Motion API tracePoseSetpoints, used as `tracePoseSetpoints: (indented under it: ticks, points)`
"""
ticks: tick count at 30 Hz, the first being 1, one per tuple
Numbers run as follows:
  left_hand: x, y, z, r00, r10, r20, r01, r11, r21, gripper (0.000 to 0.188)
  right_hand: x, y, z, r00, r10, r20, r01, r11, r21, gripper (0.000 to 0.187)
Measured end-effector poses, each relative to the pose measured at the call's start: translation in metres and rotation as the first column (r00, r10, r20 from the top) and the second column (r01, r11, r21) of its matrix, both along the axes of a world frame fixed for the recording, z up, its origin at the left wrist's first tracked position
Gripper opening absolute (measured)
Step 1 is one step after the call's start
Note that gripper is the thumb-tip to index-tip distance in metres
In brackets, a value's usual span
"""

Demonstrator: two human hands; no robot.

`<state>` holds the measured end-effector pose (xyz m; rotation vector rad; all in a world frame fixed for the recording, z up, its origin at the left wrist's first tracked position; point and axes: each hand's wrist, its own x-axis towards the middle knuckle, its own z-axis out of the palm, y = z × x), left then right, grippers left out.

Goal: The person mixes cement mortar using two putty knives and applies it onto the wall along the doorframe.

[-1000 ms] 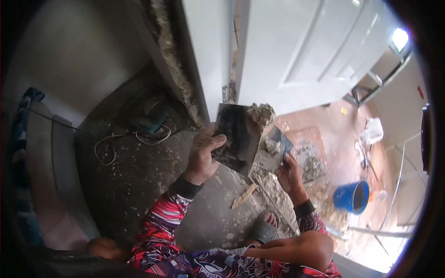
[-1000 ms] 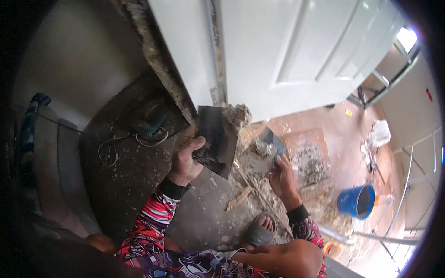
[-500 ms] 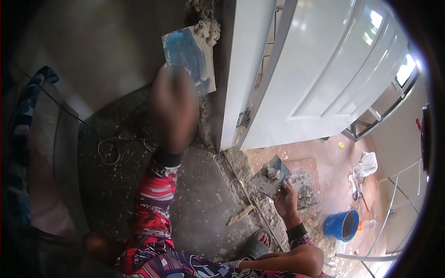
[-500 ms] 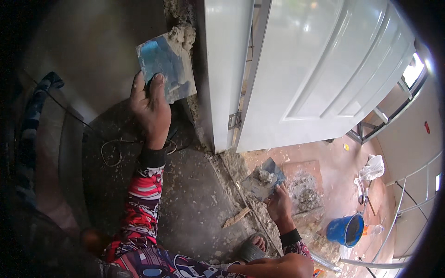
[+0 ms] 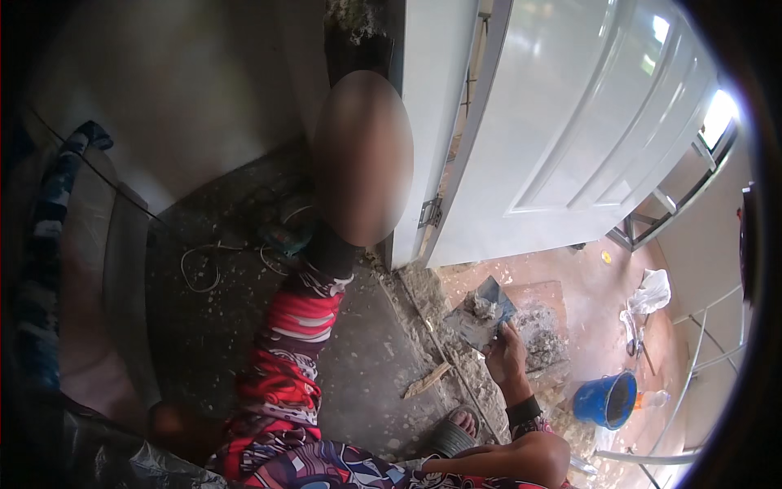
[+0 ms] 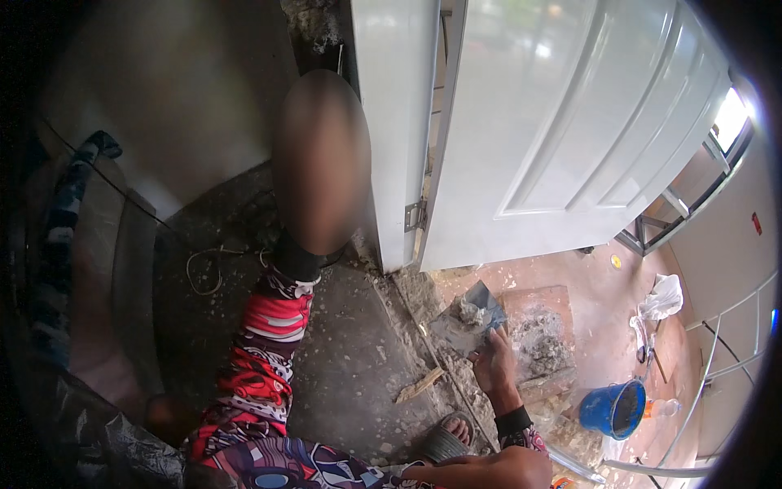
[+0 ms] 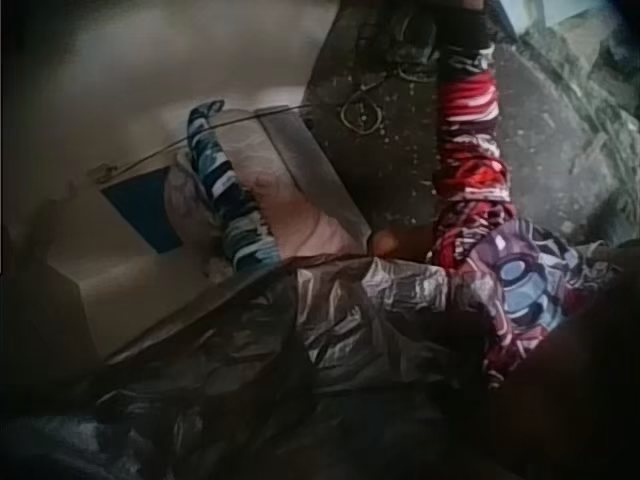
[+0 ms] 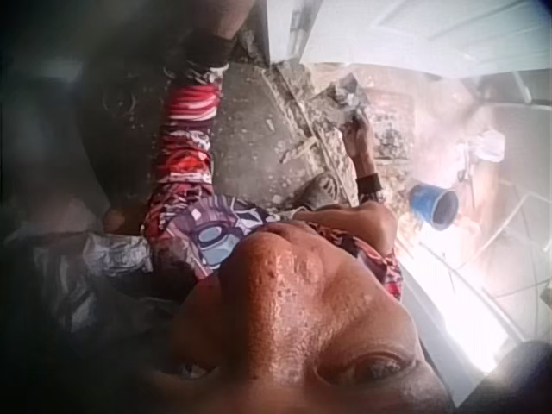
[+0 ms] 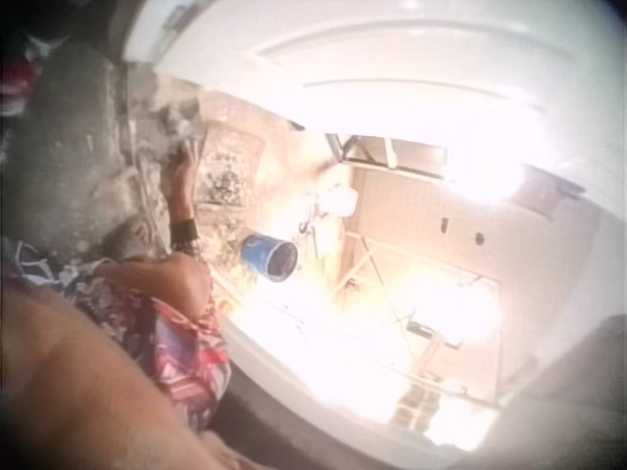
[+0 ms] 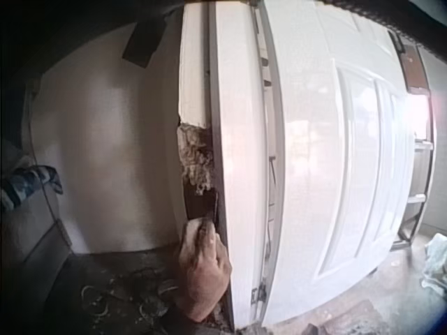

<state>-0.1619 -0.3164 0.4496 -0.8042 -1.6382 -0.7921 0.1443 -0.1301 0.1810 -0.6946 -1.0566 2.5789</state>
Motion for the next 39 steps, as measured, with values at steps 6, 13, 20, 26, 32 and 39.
tracePoseSetpoints:
  ticks: [6, 13, 20, 26, 32, 39]
  points:
    - [0.004, 0.005, -0.009, 0.993, -0.105, 0.059, 0.106, 0.994, -0.007, 0.040, -0.005, -0.009, 0.022, 1.000, -0.004, 0.006, 0.004, 1.000, -0.007, 0.028]
    - [0.005, -0.016, -0.019, 0.937, -0.349, 0.023, 0.349, 0.937, 0.016, 0.033, -0.003, -0.007, 0.015, 0.999, 0.018, -0.036, -0.019, 1.000, -0.024, 0.029]
    - [0.012, -0.043, -0.040, 0.951, -0.295, 0.089, 0.295, 0.955, 0.011, 0.029, -0.011, -0.016, 0.021, 1.000, 0.002, -0.011, -0.002, 1.000, -0.009, 0.028]
    - [0.002, -0.054, -0.045, 0.908, -0.369, 0.200, 0.295, 0.900, 0.321, 0.026, -0.009, -0.017, 0.017, 0.998, 0.049, -0.036, -0.048, 0.999, 0.021, 0.031]
    - [0.001, -0.047, -0.020, 0.674, -0.668, 0.315, 0.418, 0.697, 0.583, 0.025, -0.007, -0.015, 0.024, 0.999, 0.014, -0.033, -0.013, 1.000, 0.016, 0.035]
    - [-0.021, -0.044, -0.015, 0.926, -0.280, 0.252, 0.209, 0.938, 0.275, 0.027, -0.010, -0.023, 0.024, 1.000, -0.006, -0.001, 0.006, 1.000, 0.012, 0.034]
